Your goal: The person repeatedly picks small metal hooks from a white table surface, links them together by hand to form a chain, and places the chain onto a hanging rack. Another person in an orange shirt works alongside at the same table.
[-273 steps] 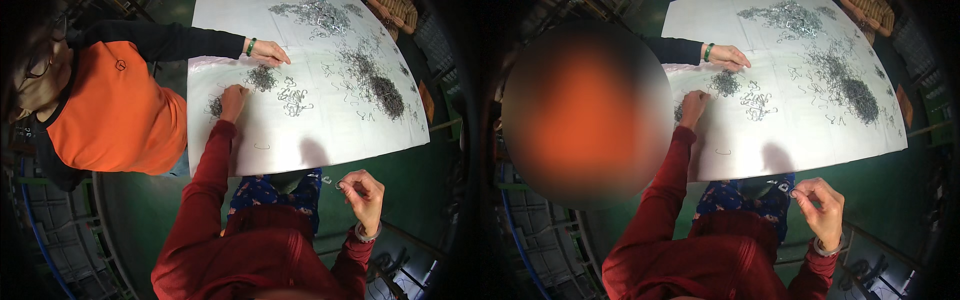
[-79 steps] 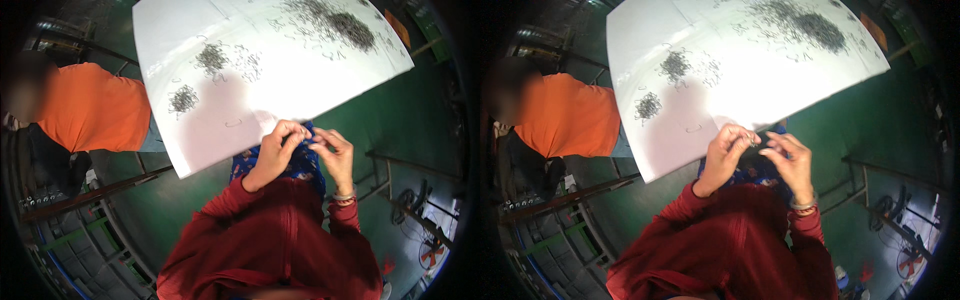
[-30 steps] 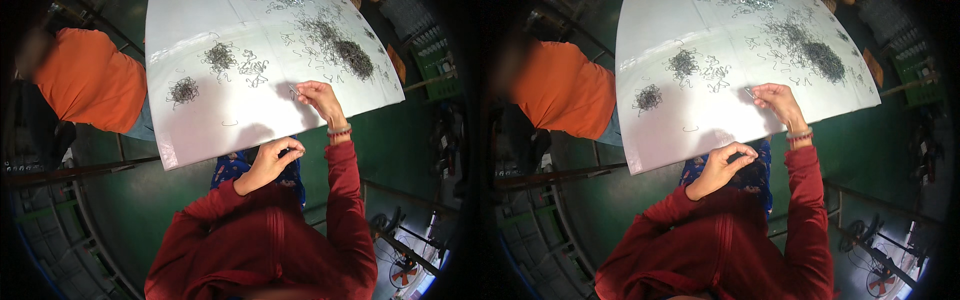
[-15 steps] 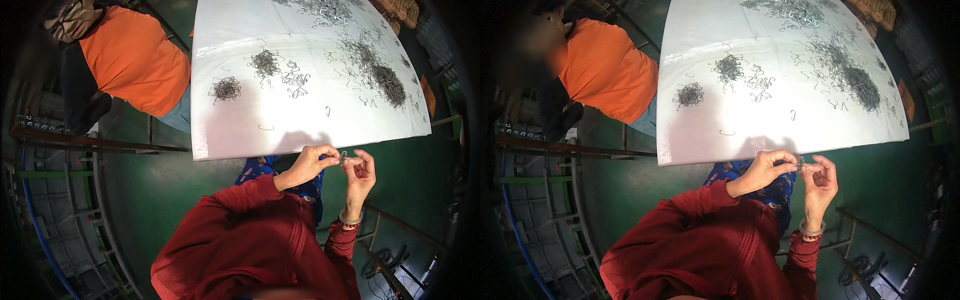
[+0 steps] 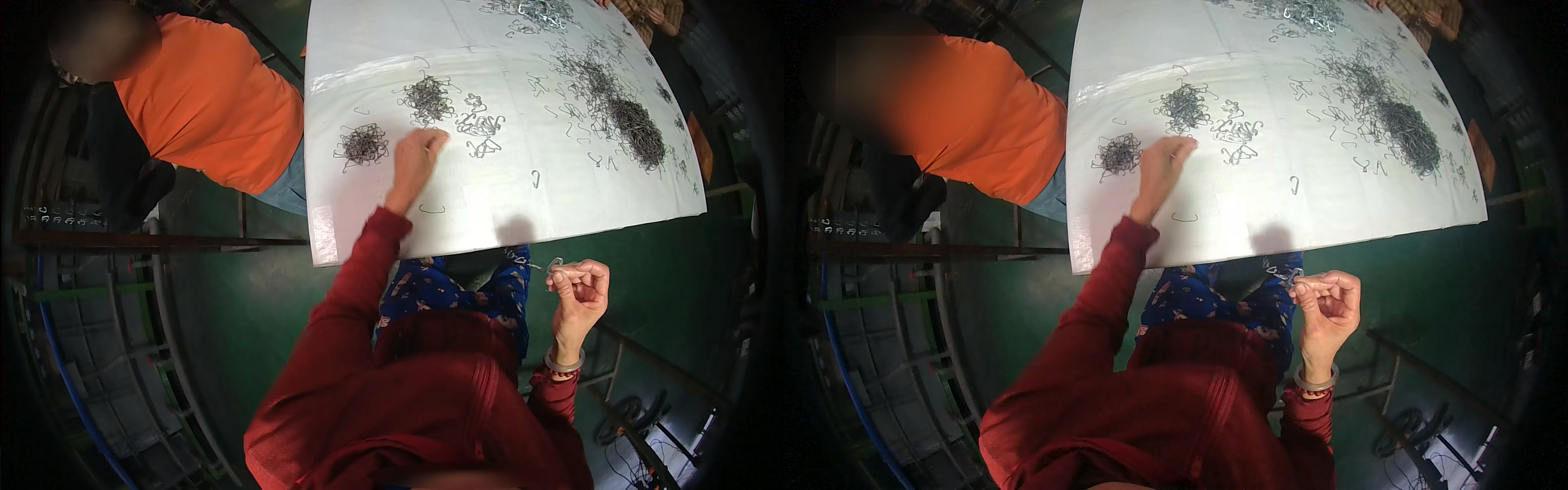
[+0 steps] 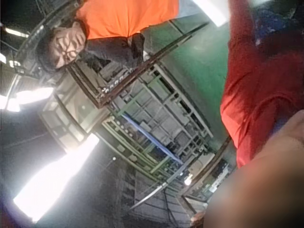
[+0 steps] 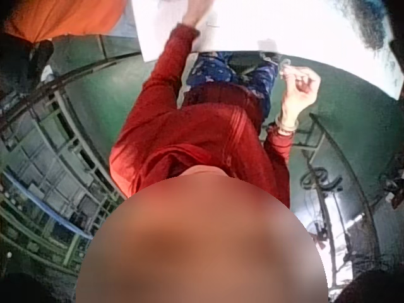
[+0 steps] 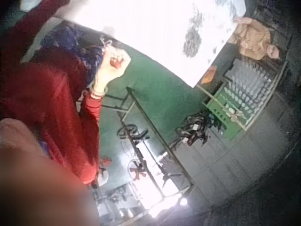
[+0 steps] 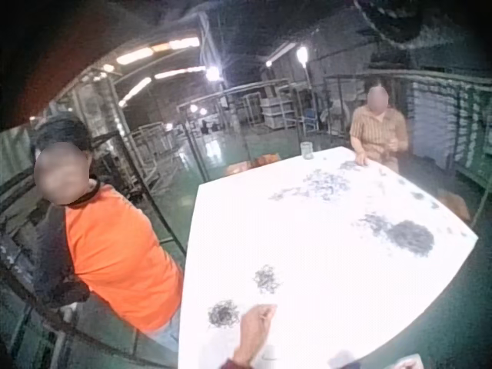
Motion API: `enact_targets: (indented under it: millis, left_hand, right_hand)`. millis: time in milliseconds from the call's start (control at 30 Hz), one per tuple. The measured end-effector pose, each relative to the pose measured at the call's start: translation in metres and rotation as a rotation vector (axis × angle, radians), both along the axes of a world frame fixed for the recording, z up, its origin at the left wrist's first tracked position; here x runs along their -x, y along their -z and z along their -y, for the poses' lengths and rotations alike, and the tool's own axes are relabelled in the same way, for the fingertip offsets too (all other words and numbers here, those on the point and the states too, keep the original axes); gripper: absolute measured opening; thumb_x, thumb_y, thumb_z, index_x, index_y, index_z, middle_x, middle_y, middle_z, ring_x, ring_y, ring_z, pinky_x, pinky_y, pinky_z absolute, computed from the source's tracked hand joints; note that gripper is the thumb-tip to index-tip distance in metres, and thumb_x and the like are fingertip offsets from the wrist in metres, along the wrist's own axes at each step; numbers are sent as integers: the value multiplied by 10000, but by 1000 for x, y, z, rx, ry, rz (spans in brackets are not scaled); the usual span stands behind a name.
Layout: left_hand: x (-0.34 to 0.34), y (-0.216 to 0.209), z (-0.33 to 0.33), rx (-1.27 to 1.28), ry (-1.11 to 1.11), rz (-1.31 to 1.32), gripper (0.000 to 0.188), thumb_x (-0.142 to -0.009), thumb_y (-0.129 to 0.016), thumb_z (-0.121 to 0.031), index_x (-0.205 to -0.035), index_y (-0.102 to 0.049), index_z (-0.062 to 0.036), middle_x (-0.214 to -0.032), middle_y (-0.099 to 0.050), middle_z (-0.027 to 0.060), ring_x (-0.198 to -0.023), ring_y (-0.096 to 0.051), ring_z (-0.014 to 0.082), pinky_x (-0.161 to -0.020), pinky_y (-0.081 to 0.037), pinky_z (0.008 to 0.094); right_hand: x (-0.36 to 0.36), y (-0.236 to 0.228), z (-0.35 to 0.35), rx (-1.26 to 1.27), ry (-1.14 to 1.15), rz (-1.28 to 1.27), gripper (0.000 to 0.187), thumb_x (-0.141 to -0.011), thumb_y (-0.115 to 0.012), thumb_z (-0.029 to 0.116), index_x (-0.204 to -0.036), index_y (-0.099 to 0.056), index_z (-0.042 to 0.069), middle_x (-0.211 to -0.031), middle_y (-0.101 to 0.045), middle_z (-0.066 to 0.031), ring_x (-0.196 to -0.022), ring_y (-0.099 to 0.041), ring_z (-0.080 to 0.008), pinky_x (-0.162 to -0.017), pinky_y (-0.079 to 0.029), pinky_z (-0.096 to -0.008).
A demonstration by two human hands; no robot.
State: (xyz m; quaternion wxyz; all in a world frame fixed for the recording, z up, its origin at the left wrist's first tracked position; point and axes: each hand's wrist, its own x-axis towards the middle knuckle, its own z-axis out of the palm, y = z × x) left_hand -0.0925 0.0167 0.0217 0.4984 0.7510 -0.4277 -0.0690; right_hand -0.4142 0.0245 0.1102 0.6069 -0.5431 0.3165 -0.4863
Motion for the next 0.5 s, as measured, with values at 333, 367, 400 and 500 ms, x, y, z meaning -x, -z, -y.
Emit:
enact_targets:
  millis: [333, 367, 400, 500]
  left_hand:
    - [-43, 57, 9, -297, 25, 433, 153, -848, -623, -97, -964, -646, 1, -915, -638, 179, -819, -625, 319, -705, -507, 415]
    - [-37, 49, 11, -300, 43, 470, 159, -863, -607, -88, -980, -639, 14, -903, -646, 181, -786, -637, 302, -684, -513, 397]
    - [-26, 41, 14, -243, 77, 257, 167, -882, -601, -104, -994, -642, 13, -909, -655, 166, -756, -641, 268, -680, -513, 367]
    - [14, 5, 2, -130, 184, -231, 225, -944, -579, -157, -1018, -641, 47, -954, -675, 113, -649, -624, 145, -655, -503, 250]
  right_hand:
    - [6, 3, -11, -114, 8, 5, 262, -839, -630, -109, -1015, -496, 32, -846, -678, -107, -711, -638, -120, -623, -515, -223]
    - [7, 6, -11, -117, 9, 14, 262, -839, -635, -105, -1016, -500, 35, -849, -679, -107, -713, -638, -119, -619, -513, -222]
    - [8, 8, -11, -121, 8, 27, 263, -840, -640, -100, -1017, -503, 38, -851, -681, -106, -715, -638, -117, -615, -511, -220]
    - [9, 17, -11, -130, 32, 66, 269, -841, -650, -89, -1025, -507, 43, -859, -685, -103, -717, -637, -114, -610, -505, -214]
